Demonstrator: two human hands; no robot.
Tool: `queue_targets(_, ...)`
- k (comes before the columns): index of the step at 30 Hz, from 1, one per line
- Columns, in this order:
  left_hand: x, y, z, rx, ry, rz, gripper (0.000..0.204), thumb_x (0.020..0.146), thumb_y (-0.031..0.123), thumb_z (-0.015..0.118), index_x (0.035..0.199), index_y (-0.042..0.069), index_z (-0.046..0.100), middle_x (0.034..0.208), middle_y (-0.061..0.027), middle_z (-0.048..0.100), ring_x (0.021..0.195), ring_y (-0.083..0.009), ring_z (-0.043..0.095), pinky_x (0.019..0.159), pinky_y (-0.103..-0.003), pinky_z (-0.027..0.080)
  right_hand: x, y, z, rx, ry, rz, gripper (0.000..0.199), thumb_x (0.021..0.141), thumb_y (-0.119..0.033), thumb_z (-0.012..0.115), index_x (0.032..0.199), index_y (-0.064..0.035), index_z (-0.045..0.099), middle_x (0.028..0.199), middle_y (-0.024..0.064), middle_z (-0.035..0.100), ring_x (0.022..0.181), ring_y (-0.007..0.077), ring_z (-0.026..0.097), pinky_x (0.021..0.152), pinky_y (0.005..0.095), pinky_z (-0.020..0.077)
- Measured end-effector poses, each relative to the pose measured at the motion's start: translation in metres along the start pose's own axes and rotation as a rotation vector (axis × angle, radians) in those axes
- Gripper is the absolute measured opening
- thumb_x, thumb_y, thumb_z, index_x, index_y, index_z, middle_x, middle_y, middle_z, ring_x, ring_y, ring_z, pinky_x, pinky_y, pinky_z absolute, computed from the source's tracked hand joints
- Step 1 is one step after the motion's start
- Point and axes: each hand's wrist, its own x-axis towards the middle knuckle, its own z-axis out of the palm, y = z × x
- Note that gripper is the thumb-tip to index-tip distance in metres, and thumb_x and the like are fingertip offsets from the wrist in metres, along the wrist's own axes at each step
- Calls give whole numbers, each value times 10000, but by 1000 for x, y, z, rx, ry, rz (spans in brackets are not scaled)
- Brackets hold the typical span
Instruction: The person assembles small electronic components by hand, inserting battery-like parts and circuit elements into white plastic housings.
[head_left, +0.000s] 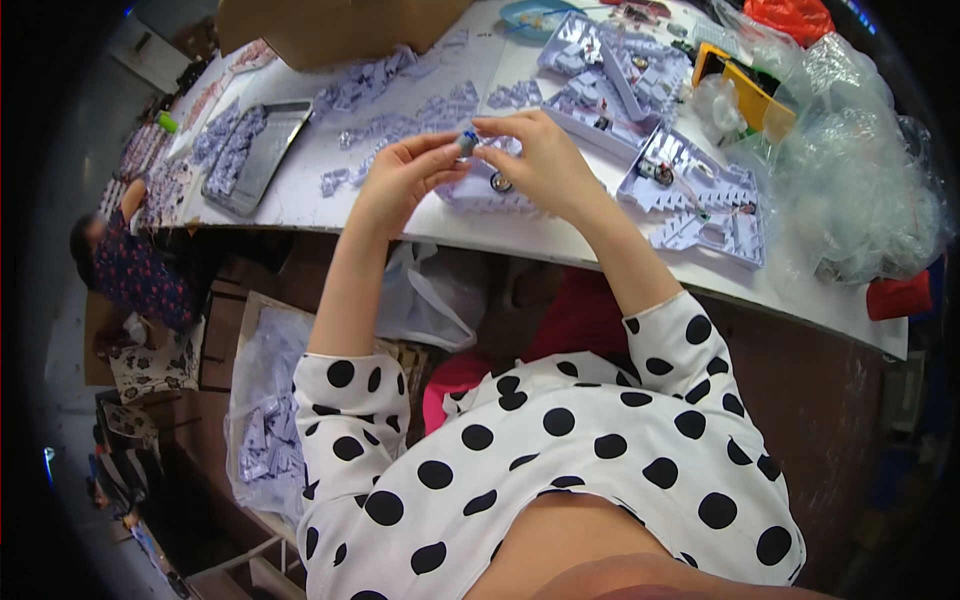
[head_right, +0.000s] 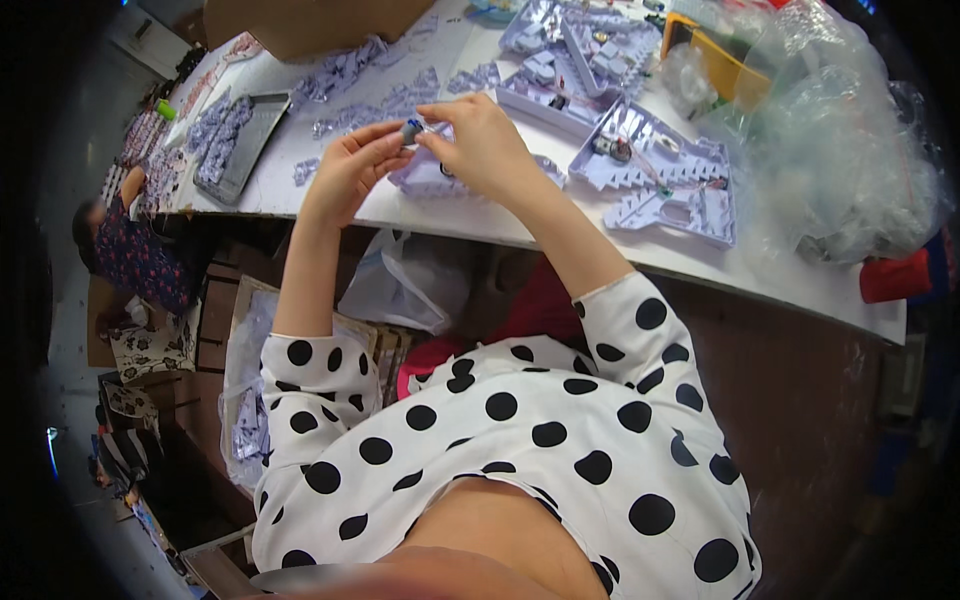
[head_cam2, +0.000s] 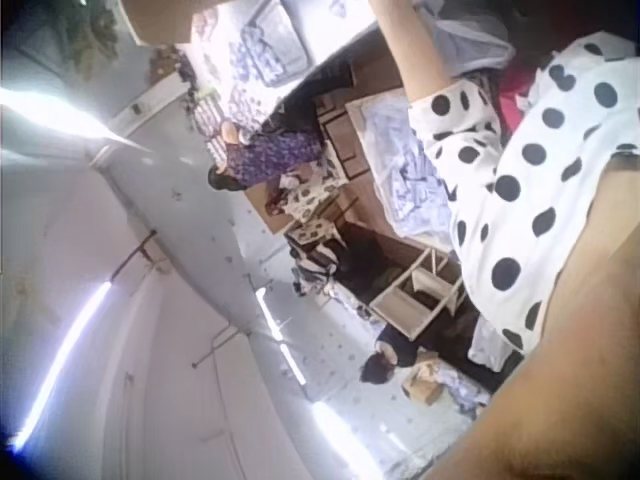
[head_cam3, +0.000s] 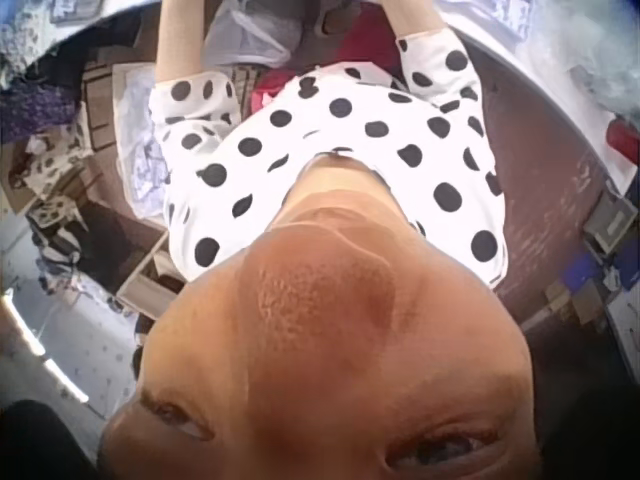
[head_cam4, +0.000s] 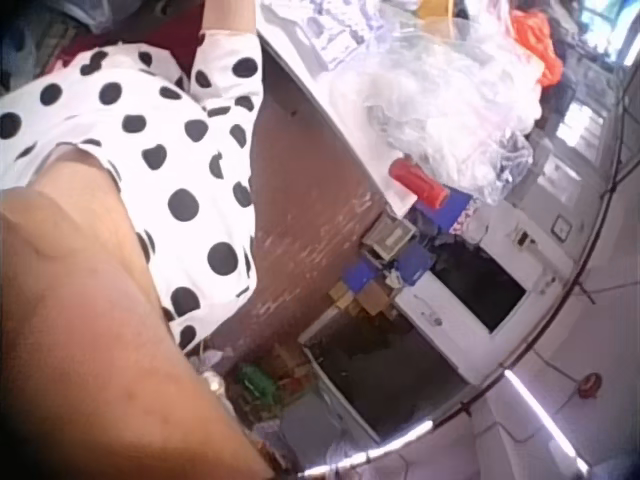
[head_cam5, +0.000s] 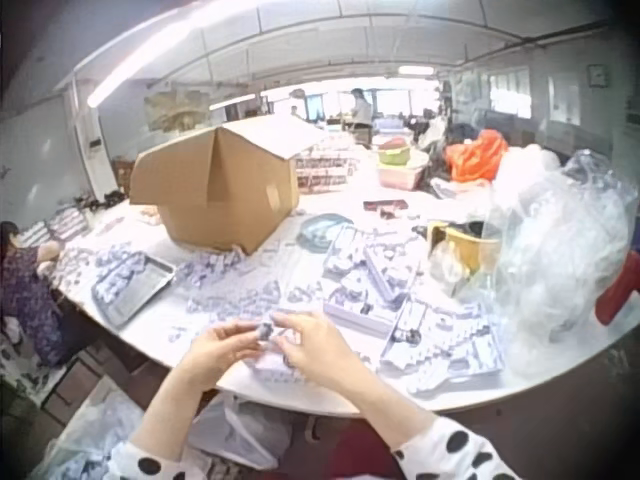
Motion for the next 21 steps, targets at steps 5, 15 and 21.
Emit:
queue_targets(5, -11, -3, -9, -9, -42, -64, 341, 997, 77, 638, 1275, -118, 601, 1143, -210, 705, 1040, -261, 722, 965, -344, 585, -2, -13, 6, 105, -133, 146, 392, 868, -321, 779, 1206, -122, 762, 1056, 152, 719, 1011, 286, 634, 909, 376, 512)
queue_targets(15, -12, 2, -15, 129, -46, -42, 360, 994, 113, 657, 1259, -127, 617, 1135, -185, 710, 998, -226, 727, 950, -326, 586, -6, -16, 0, 147, -201, 199, 348, 883, -284, 776, 1214, -177, 768, 1079, 94, 648, 900, 183, 640, 752, 301, 540)
queue_targets(21, -14, 5, -18, 174, -95, -62, 396, 972, 157, 702, 1288, -71, 633, 1129, -149, 715, 1002, -202, 713, 942, -311, 573, -2, -16, 1, 184, -161, 207, 283, 856, -226, 783, 1132, -166, 798, 976, 109, 716, 939, 235, 636, 816, 359, 534)
